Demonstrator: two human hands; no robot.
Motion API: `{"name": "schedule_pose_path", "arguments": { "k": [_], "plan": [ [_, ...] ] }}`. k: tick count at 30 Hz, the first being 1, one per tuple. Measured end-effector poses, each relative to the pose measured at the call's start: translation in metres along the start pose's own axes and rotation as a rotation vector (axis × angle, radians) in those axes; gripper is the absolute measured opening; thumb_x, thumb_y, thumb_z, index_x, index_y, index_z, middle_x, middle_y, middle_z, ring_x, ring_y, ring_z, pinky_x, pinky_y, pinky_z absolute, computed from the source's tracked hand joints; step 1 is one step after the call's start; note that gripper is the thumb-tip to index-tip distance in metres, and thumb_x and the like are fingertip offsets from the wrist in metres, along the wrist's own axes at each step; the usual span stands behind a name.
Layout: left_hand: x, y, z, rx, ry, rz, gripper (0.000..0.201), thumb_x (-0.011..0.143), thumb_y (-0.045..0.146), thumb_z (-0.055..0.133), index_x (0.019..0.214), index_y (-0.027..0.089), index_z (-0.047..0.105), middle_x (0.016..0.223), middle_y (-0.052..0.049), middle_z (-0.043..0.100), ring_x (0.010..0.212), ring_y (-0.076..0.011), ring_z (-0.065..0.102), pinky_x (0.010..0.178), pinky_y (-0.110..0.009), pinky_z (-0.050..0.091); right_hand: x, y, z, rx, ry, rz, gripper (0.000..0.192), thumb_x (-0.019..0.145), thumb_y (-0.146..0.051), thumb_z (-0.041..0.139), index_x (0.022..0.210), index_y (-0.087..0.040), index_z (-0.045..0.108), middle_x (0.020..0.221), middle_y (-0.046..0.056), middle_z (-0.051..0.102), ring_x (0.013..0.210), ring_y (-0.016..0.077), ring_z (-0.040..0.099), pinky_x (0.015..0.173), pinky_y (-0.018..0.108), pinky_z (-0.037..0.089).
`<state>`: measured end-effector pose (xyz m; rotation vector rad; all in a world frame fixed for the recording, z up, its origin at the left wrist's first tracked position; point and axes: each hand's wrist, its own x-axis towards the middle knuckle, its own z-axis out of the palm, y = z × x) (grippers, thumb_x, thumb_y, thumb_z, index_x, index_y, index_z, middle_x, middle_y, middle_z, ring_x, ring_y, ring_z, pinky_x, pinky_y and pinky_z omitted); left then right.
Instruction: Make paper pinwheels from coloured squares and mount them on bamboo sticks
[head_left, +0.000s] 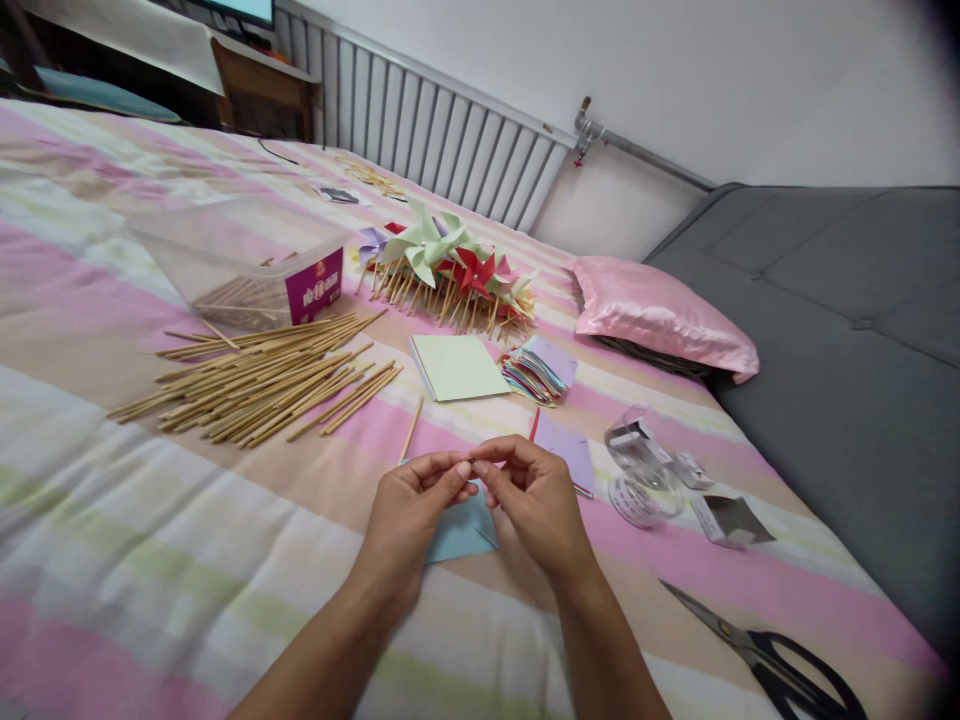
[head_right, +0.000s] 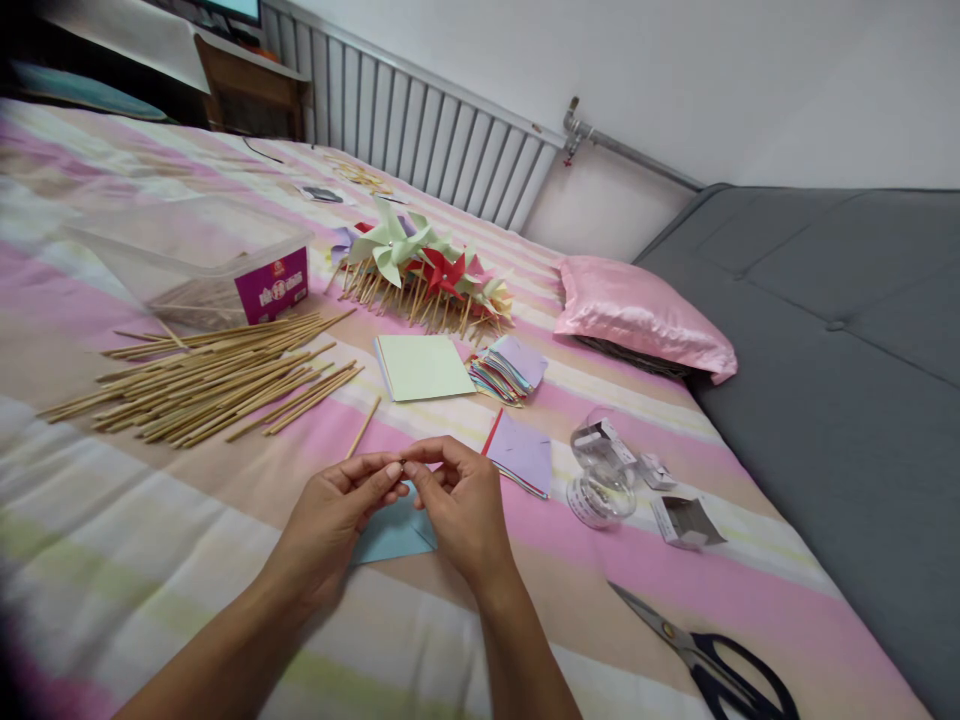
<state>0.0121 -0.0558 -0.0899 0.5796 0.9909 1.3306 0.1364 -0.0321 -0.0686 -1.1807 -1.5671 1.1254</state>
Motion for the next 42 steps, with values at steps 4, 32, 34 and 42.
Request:
{"name": "schedule_pose_path", "arguments": {
  "k": [4,32,34,42],
  "plan": [
    [0.0011,-0.0021,-0.0023,0.047,-0.008,-0.008,0.024,0.068,0.031,0.073,0.082,0.012,0.071,0.073,-0.005,0.069,0.066,-0.0108,0.059,0.066,-0.021,0.045,0.0005,-0.0008,-0.0007,-0.027,-0.011,0.002,0.011,0.078,-0.023,0.063,0.084,-0.018,0.071,0.068,0.0,0.067,0.05,0.0075,0.053,0.049,0.019,0.043],
    [0.0014,0.0021,-0.001,-0.066,-0.056,-0.049,0.024,0.067,0.035,0.074,0.065,0.012,0.07,0.062,-0.002,0.063,0.054,-0.0057,0.049,0.053,-0.016,0.039,0.0039,0.0024,0.0008,0.145,-0.046,0.089,0.014,0.075,-0.029,0.068,0.083,-0.018,0.073,0.06,-0.002,0.064,0.046,0.0055,0.05,0.045,0.017,0.039],
    [0.0014,0.0012,-0.0009,-0.052,-0.057,-0.052,0.025,0.068,0.036,0.073,0.066,0.011,0.07,0.062,-0.003,0.064,0.054,-0.006,0.049,0.053,-0.016,0.039,0.005,0.0044,0.0003,0.146,-0.037,0.098,0.015,0.075,-0.03,0.069,0.082,-0.017,0.073,0.06,-0.002,0.064,0.046,0.0052,0.049,0.045,0.017,0.038],
    [0.0015,0.0005,-0.001,-0.032,-0.059,-0.033,0.025,0.068,0.036,0.073,0.066,0.012,0.07,0.063,-0.003,0.064,0.055,-0.0058,0.047,0.053,-0.016,0.038,0.005,0.0065,-0.0002,0.164,-0.035,0.098,0.018,0.076,-0.033,0.067,0.08,-0.016,0.072,0.055,-0.003,0.059,0.046,0.0059,0.047,0.045,0.018,0.036]
  ]
}}
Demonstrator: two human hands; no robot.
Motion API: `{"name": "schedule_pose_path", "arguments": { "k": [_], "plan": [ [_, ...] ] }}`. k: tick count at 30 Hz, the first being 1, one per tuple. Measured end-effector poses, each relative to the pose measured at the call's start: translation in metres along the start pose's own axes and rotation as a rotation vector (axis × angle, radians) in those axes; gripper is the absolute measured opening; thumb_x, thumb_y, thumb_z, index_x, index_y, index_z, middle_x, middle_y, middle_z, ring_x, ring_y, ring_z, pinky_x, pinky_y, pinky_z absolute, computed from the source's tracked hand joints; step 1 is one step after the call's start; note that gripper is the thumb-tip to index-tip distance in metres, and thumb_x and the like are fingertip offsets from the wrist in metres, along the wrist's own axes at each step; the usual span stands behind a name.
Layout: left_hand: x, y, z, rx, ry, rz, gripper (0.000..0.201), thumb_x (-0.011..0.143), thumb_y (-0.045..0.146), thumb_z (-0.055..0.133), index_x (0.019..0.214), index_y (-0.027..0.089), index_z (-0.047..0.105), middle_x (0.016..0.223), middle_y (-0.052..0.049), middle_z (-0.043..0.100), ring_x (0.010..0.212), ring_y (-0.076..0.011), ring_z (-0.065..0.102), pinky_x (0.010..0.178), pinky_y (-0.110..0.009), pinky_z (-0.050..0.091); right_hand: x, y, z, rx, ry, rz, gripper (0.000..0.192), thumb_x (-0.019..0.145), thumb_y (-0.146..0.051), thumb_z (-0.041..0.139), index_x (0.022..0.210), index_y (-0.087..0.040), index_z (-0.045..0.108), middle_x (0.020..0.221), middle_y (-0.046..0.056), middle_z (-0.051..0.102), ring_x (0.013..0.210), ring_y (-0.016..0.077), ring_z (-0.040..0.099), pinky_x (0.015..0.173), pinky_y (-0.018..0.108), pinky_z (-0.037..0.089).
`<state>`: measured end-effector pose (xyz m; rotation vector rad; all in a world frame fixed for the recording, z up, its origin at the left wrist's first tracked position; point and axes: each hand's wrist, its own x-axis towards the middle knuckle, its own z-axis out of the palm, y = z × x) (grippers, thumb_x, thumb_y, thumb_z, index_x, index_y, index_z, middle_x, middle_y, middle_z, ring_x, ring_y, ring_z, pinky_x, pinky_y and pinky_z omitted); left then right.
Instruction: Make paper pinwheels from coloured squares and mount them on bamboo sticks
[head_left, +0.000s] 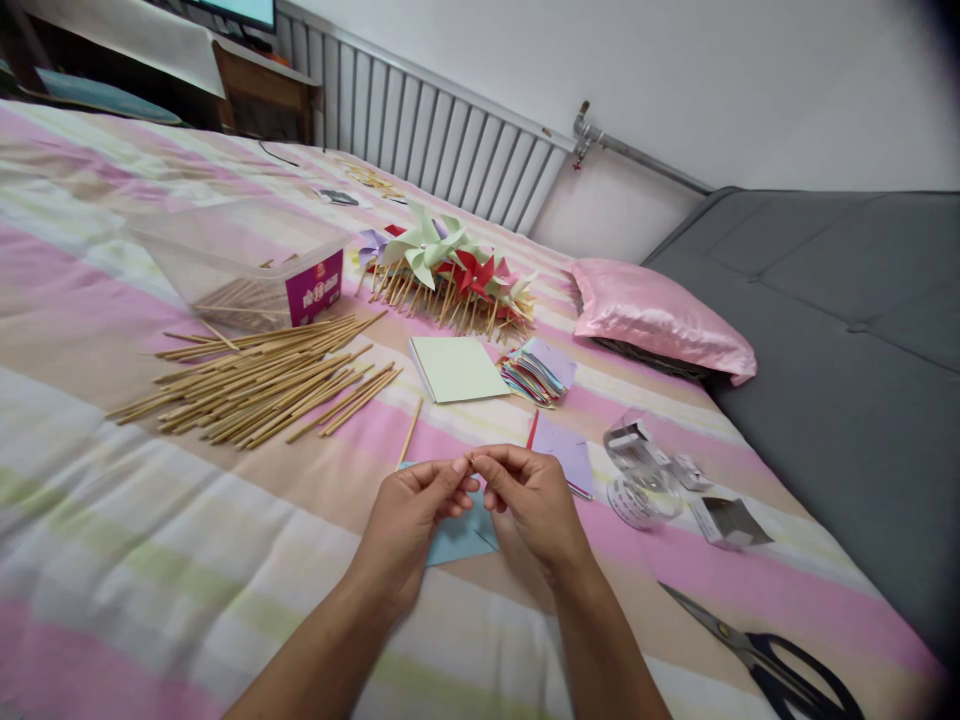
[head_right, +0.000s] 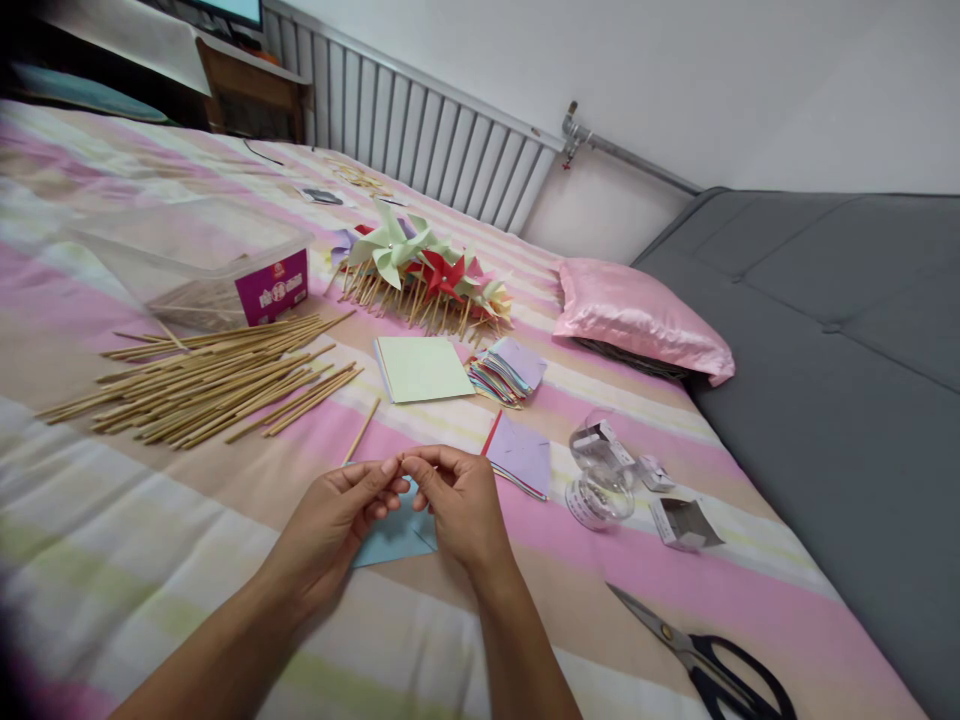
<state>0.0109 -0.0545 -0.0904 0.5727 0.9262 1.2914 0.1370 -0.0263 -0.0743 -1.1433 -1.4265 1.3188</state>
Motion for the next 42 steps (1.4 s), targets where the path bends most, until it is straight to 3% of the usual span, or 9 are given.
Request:
{"name": "schedule_pose_path", "arguments": {
  "k": [25,42],
  "plan": [
    [-0.0008,0.0022,0.0013,0.055,0.027,0.019,0.023,0.067,0.035,0.073,0.066,0.013,0.07,0.058,-0.001,0.061,0.055,-0.0076,0.046,0.054,-0.019,0.036,-0.0006,-0.0072,0.0044,0.049,0.0,0.002,0.015,0.072,-0.029,0.069,0.082,-0.018,0.073,0.063,0.0,0.066,0.048,0.0079,0.051,0.046,0.02,0.042],
    [-0.0019,0.0009,0.0008,0.039,0.03,-0.01,0.026,0.065,0.038,0.074,0.065,0.013,0.069,0.059,-0.001,0.061,0.053,-0.007,0.045,0.053,-0.019,0.036,-0.0007,-0.0001,-0.0003,0.002,-0.007,0.014,0.021,0.075,-0.036,0.067,0.081,-0.016,0.07,0.065,0.0,0.064,0.048,0.0073,0.049,0.047,0.02,0.037]
  ]
}}
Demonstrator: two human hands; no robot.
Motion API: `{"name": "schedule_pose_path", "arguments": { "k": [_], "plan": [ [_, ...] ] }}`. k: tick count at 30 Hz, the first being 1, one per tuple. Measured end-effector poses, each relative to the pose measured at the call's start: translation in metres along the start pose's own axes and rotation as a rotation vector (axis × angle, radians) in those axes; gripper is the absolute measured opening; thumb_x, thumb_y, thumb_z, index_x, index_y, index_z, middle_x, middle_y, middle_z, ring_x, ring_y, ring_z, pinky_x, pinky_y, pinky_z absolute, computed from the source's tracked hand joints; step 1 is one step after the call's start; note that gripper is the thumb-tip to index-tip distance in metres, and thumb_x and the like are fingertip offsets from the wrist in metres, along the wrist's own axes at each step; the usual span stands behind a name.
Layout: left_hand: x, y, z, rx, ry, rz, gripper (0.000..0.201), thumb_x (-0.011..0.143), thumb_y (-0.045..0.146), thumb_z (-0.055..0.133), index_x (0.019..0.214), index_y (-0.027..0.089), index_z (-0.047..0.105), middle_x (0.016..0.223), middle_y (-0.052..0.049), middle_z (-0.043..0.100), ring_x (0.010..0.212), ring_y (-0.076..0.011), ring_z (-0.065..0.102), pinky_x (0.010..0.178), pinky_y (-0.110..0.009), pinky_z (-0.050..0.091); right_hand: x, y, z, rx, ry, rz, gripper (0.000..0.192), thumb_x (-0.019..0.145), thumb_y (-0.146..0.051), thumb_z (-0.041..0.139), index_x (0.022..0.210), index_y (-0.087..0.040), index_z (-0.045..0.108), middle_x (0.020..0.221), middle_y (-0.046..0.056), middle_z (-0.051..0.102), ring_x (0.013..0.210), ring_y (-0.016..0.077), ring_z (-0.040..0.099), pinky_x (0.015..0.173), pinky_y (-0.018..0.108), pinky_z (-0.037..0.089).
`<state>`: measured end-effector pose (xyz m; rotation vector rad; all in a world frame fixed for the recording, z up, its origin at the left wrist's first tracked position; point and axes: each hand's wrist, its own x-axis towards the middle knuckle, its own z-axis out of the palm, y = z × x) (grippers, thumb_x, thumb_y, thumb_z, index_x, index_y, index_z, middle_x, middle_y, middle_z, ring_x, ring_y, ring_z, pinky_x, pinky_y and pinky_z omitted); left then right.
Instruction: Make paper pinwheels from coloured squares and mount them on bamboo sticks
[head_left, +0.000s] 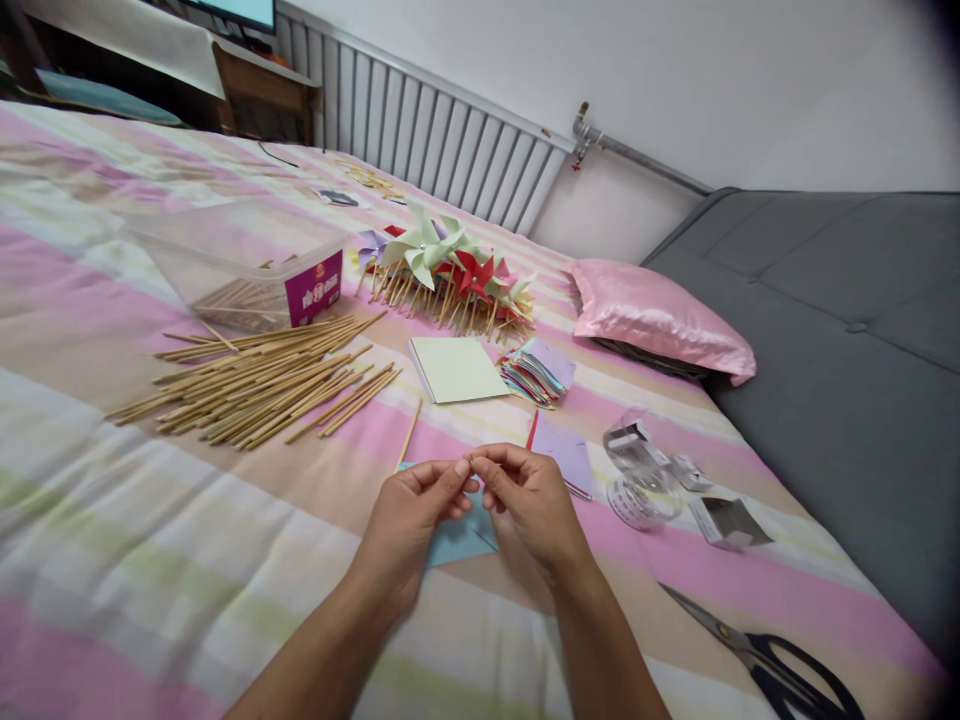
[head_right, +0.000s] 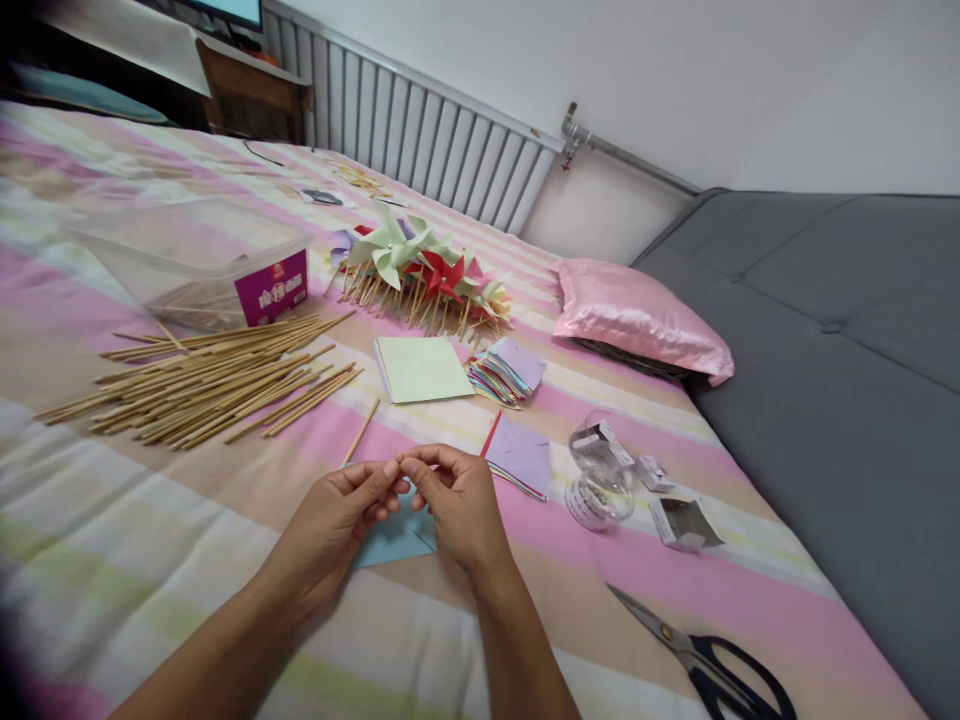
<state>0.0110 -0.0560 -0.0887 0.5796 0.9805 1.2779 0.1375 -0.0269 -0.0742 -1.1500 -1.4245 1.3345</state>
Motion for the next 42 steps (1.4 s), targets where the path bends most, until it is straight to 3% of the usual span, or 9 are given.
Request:
{"name": "schedule_pose_path", "arguments": {
  "k": [8,12,18,21,24,34,42],
  "plan": [
    [0.001,-0.001,0.001,0.011,-0.005,-0.006,0.026,0.066,0.038,0.074,0.066,0.012,0.069,0.059,-0.002,0.06,0.053,-0.0068,0.045,0.053,-0.019,0.036,-0.001,-0.003,0.002,0.028,-0.009,0.005,0.022,0.074,-0.037,0.068,0.081,-0.016,0.069,0.064,-0.001,0.062,0.048,0.0072,0.049,0.046,0.02,0.037],
    [0.002,0.001,0.0,0.001,0.021,-0.006,0.026,0.064,0.038,0.075,0.067,0.013,0.069,0.064,-0.002,0.063,0.054,-0.0066,0.047,0.054,-0.018,0.038,0.004,-0.001,-0.011,-0.014,0.031,0.008,0.026,0.072,-0.04,0.068,0.079,-0.015,0.068,0.068,0.002,0.065,0.047,0.0075,0.048,0.045,0.02,0.036],
    [0.002,0.004,-0.002,-0.017,0.05,-0.011,0.028,0.063,0.04,0.076,0.07,0.014,0.07,0.069,-0.003,0.065,0.057,-0.006,0.049,0.054,-0.016,0.039,0.02,0.023,-0.049,-0.422,0.326,0.019,0.026,0.072,-0.039,0.063,0.08,-0.015,0.07,0.073,0.004,0.069,0.048,0.0108,0.047,0.05,0.025,0.039],
    [0.002,0.004,-0.002,-0.02,0.054,-0.013,0.027,0.064,0.039,0.076,0.07,0.014,0.07,0.069,-0.002,0.064,0.056,-0.0051,0.047,0.052,-0.015,0.039,0.024,0.032,-0.054,-0.637,0.339,-0.005,0.02,0.073,-0.033,0.059,0.075,-0.017,0.071,0.075,0.005,0.071,0.062,0.0171,0.058,0.062,0.029,0.042],
    [0.002,0.004,-0.002,-0.014,0.053,-0.017,0.026,0.064,0.038,0.076,0.07,0.013,0.07,0.068,-0.002,0.064,0.056,-0.005,0.047,0.052,-0.015,0.039,0.024,0.034,-0.052,-0.733,0.303,0.0,0.021,0.074,-0.031,0.054,0.071,-0.019,0.071,0.072,0.005,0.071,0.068,0.0205,0.062,0.064,0.03,0.042],
    [0.003,0.002,-0.002,-0.003,0.056,-0.026,0.027,0.064,0.039,0.075,0.071,0.013,0.07,0.069,-0.002,0.064,0.056,-0.0054,0.047,0.052,-0.015,0.039,0.028,0.042,-0.054,-0.591,0.314,0.141,0.025,0.075,-0.033,0.052,0.063,-0.015,0.064,0.051,0.0,0.057,0.038,0.0114,0.051,0.044,0.022,0.039],
    [0.002,0.004,-0.001,0.002,0.051,-0.032,0.027,0.064,0.039,0.075,0.07,0.013,0.07,0.069,-0.002,0.064,0.056,-0.0049,0.047,0.053,-0.015,0.039,0.028,0.041,-0.052,-0.604,0.312,0.153,0.023,0.074,-0.032,0.053,0.065,-0.015,0.065,0.043,-0.002,0.053,0.037,0.012,0.055,0.042,0.019,0.039]
  ]
}}
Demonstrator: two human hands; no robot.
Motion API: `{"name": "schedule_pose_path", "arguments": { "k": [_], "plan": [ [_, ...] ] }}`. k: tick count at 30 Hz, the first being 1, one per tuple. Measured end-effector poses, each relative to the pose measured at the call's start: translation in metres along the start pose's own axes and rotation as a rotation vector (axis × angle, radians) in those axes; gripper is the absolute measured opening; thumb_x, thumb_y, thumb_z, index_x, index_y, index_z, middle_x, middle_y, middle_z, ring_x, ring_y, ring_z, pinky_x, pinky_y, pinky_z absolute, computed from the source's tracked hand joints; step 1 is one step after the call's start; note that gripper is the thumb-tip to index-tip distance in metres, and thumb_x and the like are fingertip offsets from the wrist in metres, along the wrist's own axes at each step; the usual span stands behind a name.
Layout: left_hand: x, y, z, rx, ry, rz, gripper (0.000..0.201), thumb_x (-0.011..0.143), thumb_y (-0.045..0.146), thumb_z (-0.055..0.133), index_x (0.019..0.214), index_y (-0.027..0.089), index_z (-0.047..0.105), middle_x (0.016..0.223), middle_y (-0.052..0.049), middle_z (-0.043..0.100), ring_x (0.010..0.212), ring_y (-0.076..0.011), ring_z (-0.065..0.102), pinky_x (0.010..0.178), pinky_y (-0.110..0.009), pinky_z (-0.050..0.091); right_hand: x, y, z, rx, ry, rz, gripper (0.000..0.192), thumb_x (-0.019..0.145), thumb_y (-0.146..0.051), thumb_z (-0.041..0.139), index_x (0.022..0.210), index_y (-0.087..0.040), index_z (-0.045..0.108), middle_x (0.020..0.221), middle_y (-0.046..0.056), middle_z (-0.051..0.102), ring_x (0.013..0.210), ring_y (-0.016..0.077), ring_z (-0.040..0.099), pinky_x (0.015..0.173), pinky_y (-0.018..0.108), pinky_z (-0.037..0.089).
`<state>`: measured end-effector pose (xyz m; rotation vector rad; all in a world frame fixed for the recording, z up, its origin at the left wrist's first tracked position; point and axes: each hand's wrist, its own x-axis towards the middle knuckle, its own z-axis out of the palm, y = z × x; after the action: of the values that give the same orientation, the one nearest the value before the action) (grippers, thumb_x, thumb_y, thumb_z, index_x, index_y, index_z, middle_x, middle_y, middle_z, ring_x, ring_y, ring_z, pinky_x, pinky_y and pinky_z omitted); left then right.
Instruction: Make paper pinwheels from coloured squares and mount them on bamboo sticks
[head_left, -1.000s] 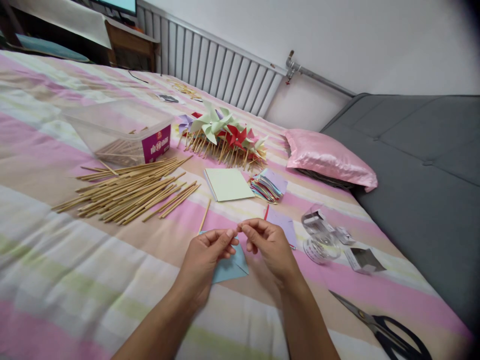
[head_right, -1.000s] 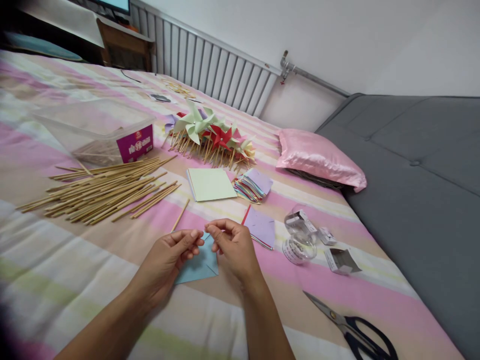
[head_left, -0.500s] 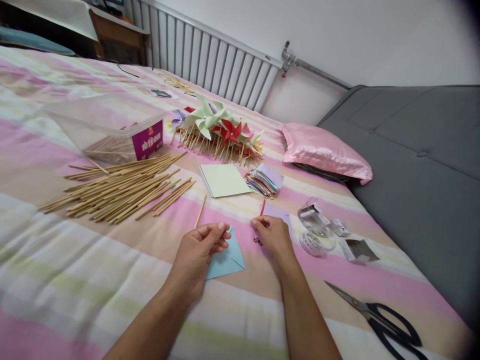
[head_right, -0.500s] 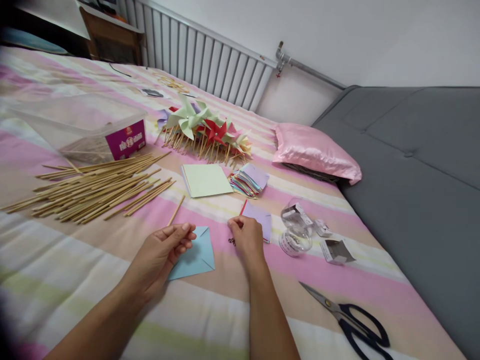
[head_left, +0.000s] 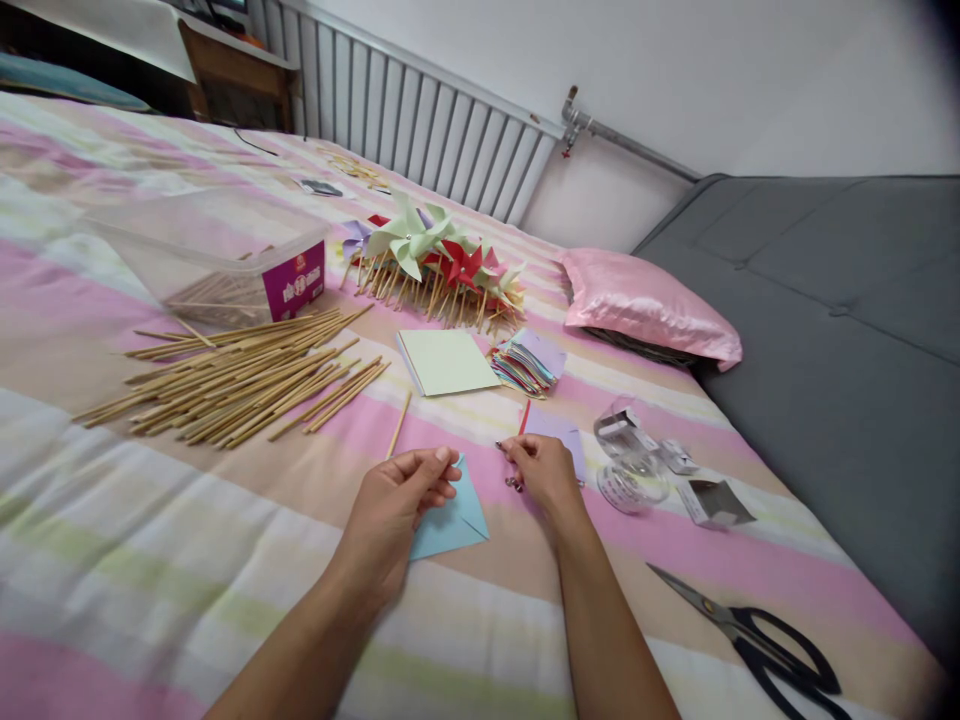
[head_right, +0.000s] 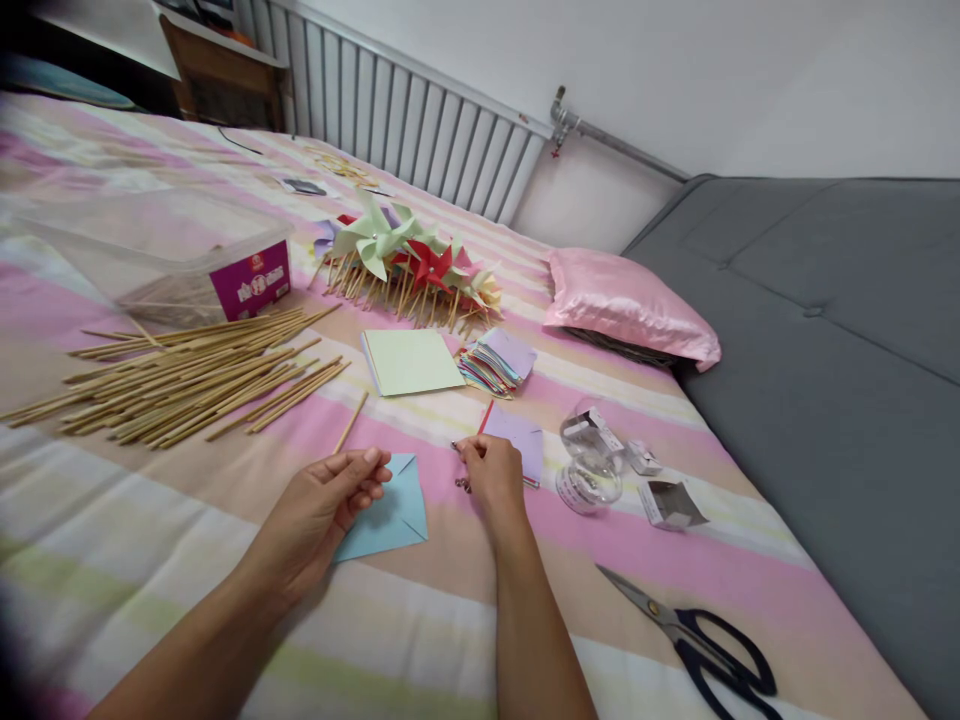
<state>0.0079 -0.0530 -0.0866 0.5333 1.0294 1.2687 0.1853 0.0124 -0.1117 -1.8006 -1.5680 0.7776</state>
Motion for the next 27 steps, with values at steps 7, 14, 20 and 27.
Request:
{"name": "schedule_pose_path", "arguments": {
  "k": [7,14,20,27],
  "plan": [
    [0.0,-0.001,0.0,0.0,0.007,-0.004,0.027,0.064,0.039,0.076,0.07,0.013,0.069,0.068,-0.002,0.064,0.056,-0.0049,0.048,0.052,-0.015,0.039,-0.003,-0.002,-0.003,-0.036,-0.001,-0.029,0.022,0.075,-0.032,0.053,0.065,-0.017,0.065,0.047,0.0,0.06,0.041,0.0133,0.058,0.046,0.021,0.041],
    [0.0,-0.001,-0.001,0.01,0.004,0.002,0.028,0.064,0.04,0.075,0.07,0.013,0.069,0.068,-0.002,0.064,0.056,-0.0051,0.048,0.052,-0.015,0.039,0.004,0.008,0.003,-0.057,0.083,-0.111,0.022,0.072,-0.027,0.054,0.086,-0.018,0.068,0.07,0.003,0.071,0.05,0.0141,0.061,0.052,0.024,0.046],
    [0.0,-0.002,-0.002,0.012,0.001,-0.002,0.028,0.063,0.04,0.076,0.07,0.013,0.069,0.067,-0.002,0.064,0.056,-0.0051,0.047,0.052,-0.015,0.039,0.002,0.004,0.005,-0.1,0.024,-0.155,0.025,0.074,-0.026,0.053,0.086,-0.018,0.073,0.069,0.004,0.072,0.053,0.016,0.062,0.055,0.026,0.047],
    [0.001,-0.001,-0.001,0.012,0.004,-0.004,0.028,0.064,0.04,0.075,0.07,0.014,0.069,0.067,-0.002,0.064,0.056,-0.0054,0.047,0.053,-0.015,0.039,-0.007,-0.01,-0.007,-0.137,-0.029,-0.186,0.02,0.071,-0.024,0.056,0.078,-0.019,0.075,0.076,0.004,0.074,0.058,0.016,0.063,0.059,0.025,0.046]
  ]
}}
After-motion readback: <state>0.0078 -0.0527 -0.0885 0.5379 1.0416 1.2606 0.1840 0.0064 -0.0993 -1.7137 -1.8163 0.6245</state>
